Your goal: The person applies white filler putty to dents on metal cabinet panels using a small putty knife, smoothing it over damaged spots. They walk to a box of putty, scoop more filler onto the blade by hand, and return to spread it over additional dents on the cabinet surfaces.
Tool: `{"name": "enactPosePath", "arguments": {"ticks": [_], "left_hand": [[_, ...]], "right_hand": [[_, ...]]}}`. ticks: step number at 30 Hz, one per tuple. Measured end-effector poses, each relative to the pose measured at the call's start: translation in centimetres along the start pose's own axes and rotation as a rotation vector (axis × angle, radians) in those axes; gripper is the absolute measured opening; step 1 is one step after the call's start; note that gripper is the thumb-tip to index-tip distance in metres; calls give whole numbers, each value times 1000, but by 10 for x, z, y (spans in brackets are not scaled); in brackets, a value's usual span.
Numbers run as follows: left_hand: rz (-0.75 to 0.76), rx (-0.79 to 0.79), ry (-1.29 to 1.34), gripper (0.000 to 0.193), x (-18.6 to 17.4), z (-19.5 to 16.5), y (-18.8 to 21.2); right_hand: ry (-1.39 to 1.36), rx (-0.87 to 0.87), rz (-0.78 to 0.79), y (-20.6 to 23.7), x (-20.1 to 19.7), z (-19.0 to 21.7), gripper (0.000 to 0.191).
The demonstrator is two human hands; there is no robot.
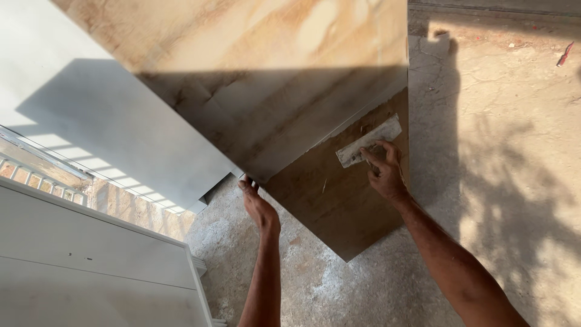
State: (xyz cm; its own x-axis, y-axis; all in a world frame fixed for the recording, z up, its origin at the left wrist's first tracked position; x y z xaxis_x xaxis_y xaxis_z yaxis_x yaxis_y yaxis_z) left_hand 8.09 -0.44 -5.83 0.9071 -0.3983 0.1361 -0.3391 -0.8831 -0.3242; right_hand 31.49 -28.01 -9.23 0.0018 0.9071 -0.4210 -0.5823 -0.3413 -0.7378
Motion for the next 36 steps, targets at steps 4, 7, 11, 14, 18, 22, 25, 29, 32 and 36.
{"name": "enactPosePath", "arguments": {"ticks": [4, 7, 11, 14, 18, 22, 25, 29, 32, 36], "left_hand": [[-61, 45, -4, 94, 3, 15, -3], [-56, 44, 33, 89, 9, 14, -1], [-84, -44, -3, 83, 13, 13, 4], [-108, -82, 7, 82, 11, 14, 7], [-138, -39, 95, 82, 4, 17, 7], [-120, 103, 148, 87, 11, 27, 18], [-138, -94, 145, 93, 11, 59, 30], [-135, -213, 118, 95, 8, 76, 42], [-89, -266, 111, 95, 7, 79, 47], [-65, -316, 84, 93, 6, 85, 55]], "right_hand": [[19, -150, -113, -40, -10, -25, 68], [-16, -159, -191, -58, -9, -38, 63], [-194, 45, -209, -56, 10, -59, 64], [-304, 148, -259, -44, 27, -64, 68], [-30, 323, -129, -7, 47, -54, 76], [-146, 356, -51, 18, 32, -61, 70], [-238, 308, -221, -8, 3, -72, 70], [-243, 458, -3, -36, 17, -73, 82], [-361, 611, 248, -24, 28, -71, 78], [-533, 806, 7, -24, -5, -105, 76]]}}
Point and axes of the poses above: each hand's wrist, its own y-axis away from the middle knuckle, its own x-axis out of the palm, z = x × y, the point moved 9 cm from there along -y, towards the middle knuckle, and after that the axes turned 3 degrees about y, right-handed, at the moved point
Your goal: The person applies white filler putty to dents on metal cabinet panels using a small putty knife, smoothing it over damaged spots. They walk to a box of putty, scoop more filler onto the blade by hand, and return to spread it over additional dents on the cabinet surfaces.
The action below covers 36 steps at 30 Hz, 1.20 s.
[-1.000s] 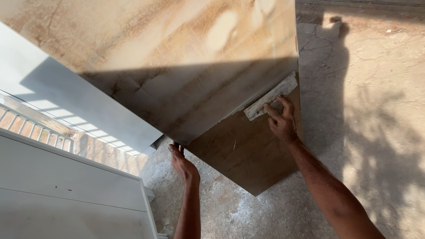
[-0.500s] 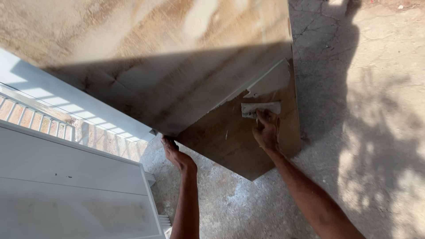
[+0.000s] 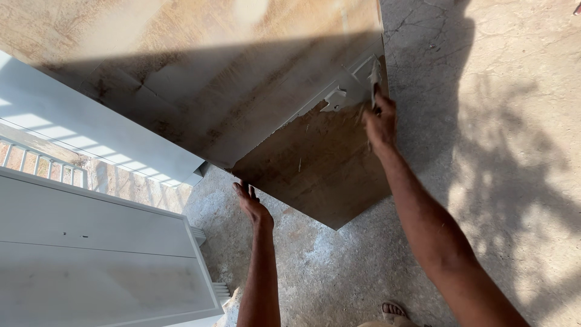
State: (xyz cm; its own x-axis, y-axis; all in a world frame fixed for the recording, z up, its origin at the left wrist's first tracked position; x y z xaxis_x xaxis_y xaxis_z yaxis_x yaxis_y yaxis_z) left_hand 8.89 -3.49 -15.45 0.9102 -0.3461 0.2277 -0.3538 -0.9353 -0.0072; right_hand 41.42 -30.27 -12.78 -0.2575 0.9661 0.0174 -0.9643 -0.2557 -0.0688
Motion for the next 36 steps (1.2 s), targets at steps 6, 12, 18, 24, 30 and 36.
{"name": "enactPosePath", "arguments": {"ticks": [6, 12, 18, 24, 30, 36], "left_hand": [[21, -90, -20, 92, -5, 14, -2], [253, -61, -140, 98, -23, 13, -16], [296, -111, -128, 99, -34, 23, -27], [298, -162, -112, 102, -41, 30, -26], [481, -158, -152, 108, -48, 15, -33], [428, -234, -132, 113, -96, -62, -65]], "right_hand": [[86, -106, -75, -58, -10, 8, 82], [32, -193, -118, -65, 5, 5, 81], [168, -393, -29, -28, 42, 3, 89], [43, -393, -12, 38, 112, -17, 92], [70, -456, -57, 116, 192, -14, 88], [104, -451, -71, 184, 261, -5, 90]]}}
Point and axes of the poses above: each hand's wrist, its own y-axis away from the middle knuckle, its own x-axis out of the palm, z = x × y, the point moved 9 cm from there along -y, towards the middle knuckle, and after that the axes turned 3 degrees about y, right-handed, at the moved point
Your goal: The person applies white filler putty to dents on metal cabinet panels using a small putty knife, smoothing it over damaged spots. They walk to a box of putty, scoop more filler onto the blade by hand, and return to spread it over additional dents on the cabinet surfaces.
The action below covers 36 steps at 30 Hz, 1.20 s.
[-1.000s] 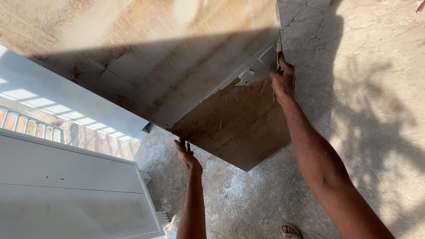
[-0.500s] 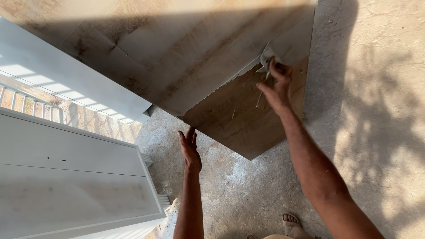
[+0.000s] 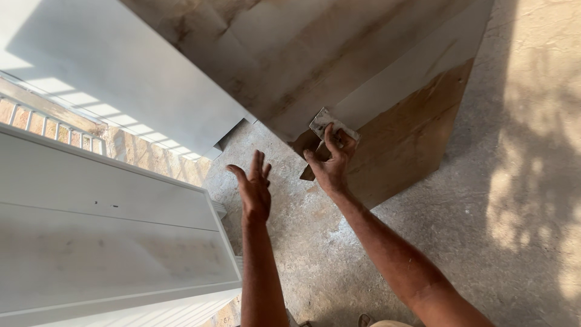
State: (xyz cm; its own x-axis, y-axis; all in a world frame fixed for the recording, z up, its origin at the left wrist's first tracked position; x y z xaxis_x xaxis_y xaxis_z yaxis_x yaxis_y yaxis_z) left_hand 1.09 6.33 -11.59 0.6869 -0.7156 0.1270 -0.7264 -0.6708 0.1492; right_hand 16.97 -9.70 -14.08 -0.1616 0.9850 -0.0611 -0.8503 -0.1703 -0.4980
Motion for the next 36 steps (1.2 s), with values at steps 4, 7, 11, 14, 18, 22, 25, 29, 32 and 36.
{"name": "enactPosePath", "arguments": {"ticks": [4, 7, 11, 14, 18, 22, 25, 29, 32, 36], "left_hand": [[22, 164, -30, 115, -23, -65, 22], [122, 248, -65, 118, -11, -86, 37], [190, 301, -79, 115, 16, -91, 42], [229, 364, -70, 110, 37, -93, 39], [273, 509, -23, 105, 58, -100, 34], [58, 516, 48, 105, 55, -97, 17], [-176, 435, 108, 108, 48, -82, 6], [-258, 387, 136, 108, 57, -61, -2], [-280, 433, 148, 108, 59, -57, -5], [-324, 426, 163, 108, 55, -55, -9]], "right_hand": [[-66, 82, -18, 32, 35, 30, 91], [-87, 160, -26, 50, 58, 44, 94], [-21, 155, -60, 71, 79, 58, 87], [148, 72, 30, 89, 75, 58, 76], [-45, 276, 162, 98, 20, -2, 56], [-271, 552, -125, 24, -68, -90, 72], [-412, 715, -91, -31, -111, -126, 85], [-188, 424, -195, -130, -199, -112, 90], [-225, 339, -204, -201, -243, -102, 87], [-30, 311, -138, -253, -260, -92, 86]]}}
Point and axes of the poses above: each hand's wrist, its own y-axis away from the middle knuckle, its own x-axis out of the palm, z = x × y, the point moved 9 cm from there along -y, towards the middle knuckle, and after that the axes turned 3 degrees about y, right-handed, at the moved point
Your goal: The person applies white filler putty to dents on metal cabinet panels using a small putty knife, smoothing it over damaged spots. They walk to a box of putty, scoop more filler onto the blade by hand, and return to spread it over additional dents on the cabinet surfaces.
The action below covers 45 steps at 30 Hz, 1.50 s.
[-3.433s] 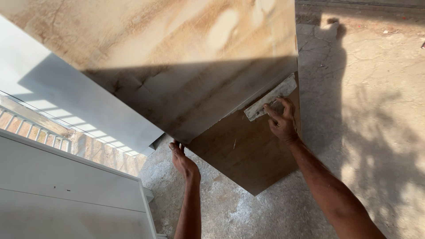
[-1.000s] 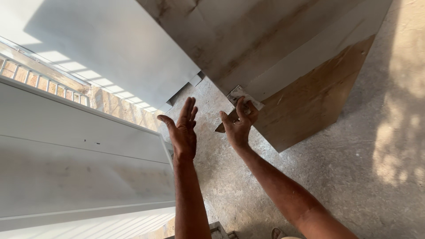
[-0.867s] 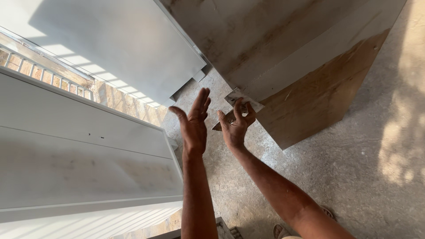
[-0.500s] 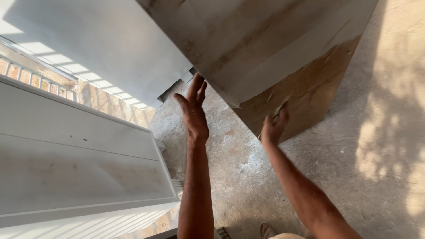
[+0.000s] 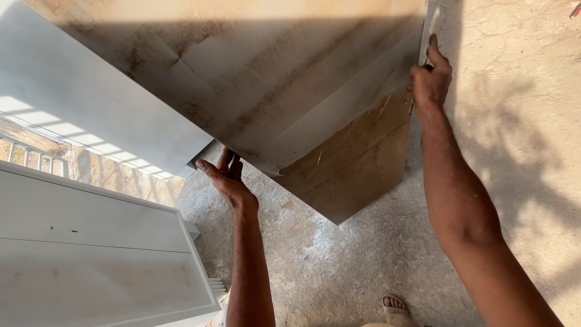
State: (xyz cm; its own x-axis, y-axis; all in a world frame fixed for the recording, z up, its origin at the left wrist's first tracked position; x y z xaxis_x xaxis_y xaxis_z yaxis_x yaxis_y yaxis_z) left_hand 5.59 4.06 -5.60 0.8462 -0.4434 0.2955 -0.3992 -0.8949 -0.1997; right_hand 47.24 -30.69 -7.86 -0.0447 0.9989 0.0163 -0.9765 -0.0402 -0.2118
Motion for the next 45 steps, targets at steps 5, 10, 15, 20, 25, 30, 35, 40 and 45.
{"name": "enactPosePath", "arguments": {"ticks": [5, 10, 15, 20, 25, 30, 35, 40, 45], "left_hand": [[20, -47, -38, 107, -4, -2, -6], [66, -78, -204, 109, -10, -7, -15], [156, -33, -306, 116, -7, -22, -15], [286, -64, -366, 121, -1, -38, -16], [445, -115, -437, 128, 2, -56, -19], [351, -40, -393, 128, -7, -86, -17], [278, 17, -340, 127, -17, -100, -10], [299, -9, -272, 120, -27, -73, -14], [309, -60, -227, 113, -34, 6, 4]], "right_hand": [[29, 24, 31, -7, 12, 10, 77], [47, -25, 79, 30, 33, 8, 74], [-2, -56, 155, 103, 81, 8, 66], [40, -34, 200, 184, 131, 16, 60], [23, -107, 262, 262, 183, 37, 70], [-33, 25, 326, 339, 234, 43, 66], [60, -102, 402, 384, 260, 46, 64], [-189, 408, 646, 394, 244, -30, 71], [-550, 459, 205, 346, 128, -91, 80]]}}
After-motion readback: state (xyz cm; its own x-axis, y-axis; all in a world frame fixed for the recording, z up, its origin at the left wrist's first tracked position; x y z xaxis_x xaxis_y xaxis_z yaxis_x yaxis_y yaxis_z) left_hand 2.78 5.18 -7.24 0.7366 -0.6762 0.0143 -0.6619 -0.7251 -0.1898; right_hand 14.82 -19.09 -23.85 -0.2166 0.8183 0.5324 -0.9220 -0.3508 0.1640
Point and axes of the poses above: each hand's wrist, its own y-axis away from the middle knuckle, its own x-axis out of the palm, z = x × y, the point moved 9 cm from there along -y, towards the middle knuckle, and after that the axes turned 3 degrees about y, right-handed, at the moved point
